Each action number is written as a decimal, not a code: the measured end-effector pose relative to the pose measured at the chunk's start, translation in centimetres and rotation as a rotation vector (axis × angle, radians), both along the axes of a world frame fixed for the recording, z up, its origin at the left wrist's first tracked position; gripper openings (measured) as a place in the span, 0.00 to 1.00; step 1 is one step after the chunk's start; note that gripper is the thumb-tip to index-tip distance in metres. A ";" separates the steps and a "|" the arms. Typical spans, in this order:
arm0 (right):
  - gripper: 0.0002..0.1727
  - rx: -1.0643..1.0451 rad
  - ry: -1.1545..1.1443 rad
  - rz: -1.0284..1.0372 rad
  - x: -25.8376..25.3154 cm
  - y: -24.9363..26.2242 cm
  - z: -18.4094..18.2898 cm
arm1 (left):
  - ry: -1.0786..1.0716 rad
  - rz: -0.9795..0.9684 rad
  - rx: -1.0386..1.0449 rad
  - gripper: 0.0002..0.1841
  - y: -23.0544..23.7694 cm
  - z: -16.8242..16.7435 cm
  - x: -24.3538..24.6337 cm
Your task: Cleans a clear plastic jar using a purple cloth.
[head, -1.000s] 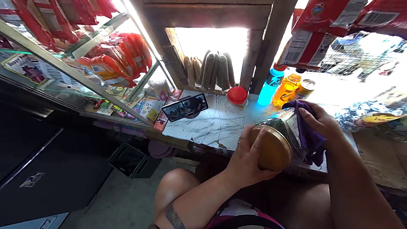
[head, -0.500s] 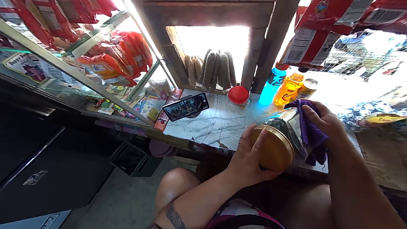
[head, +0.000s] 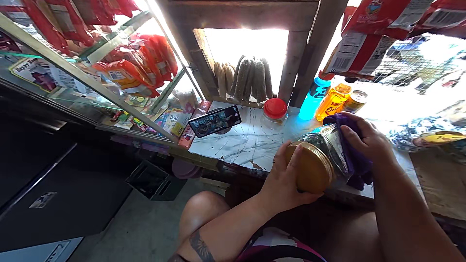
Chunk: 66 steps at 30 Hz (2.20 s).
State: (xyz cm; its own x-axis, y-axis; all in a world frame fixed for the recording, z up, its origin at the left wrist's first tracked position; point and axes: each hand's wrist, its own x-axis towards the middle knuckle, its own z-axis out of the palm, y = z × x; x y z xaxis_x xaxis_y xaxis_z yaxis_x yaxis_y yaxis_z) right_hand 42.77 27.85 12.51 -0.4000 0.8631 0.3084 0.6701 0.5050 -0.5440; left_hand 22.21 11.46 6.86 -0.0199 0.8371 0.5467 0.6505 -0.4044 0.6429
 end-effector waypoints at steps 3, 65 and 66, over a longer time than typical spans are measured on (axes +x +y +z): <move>0.35 0.042 -0.054 0.042 -0.2 -0.3 0.0 | -0.010 0.008 -0.024 0.64 0.0 0.1 0.0; 0.22 0.384 0.097 0.528 -3.0 -5.9 0.7 | -0.079 0.094 -0.086 0.66 0.5 0.5 -0.9; 0.21 0.385 0.102 0.525 -3.1 -6.0 0.6 | -0.096 0.095 -0.094 0.66 0.6 0.6 -1.0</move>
State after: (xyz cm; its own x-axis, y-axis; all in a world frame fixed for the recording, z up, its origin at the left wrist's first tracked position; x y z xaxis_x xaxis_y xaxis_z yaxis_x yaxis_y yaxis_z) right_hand 39.69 21.86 13.15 -0.6901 0.3814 0.6151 0.2363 0.9220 -0.3066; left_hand 21.23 12.08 7.43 -0.1497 0.8766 0.4574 0.6165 -0.2789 0.7363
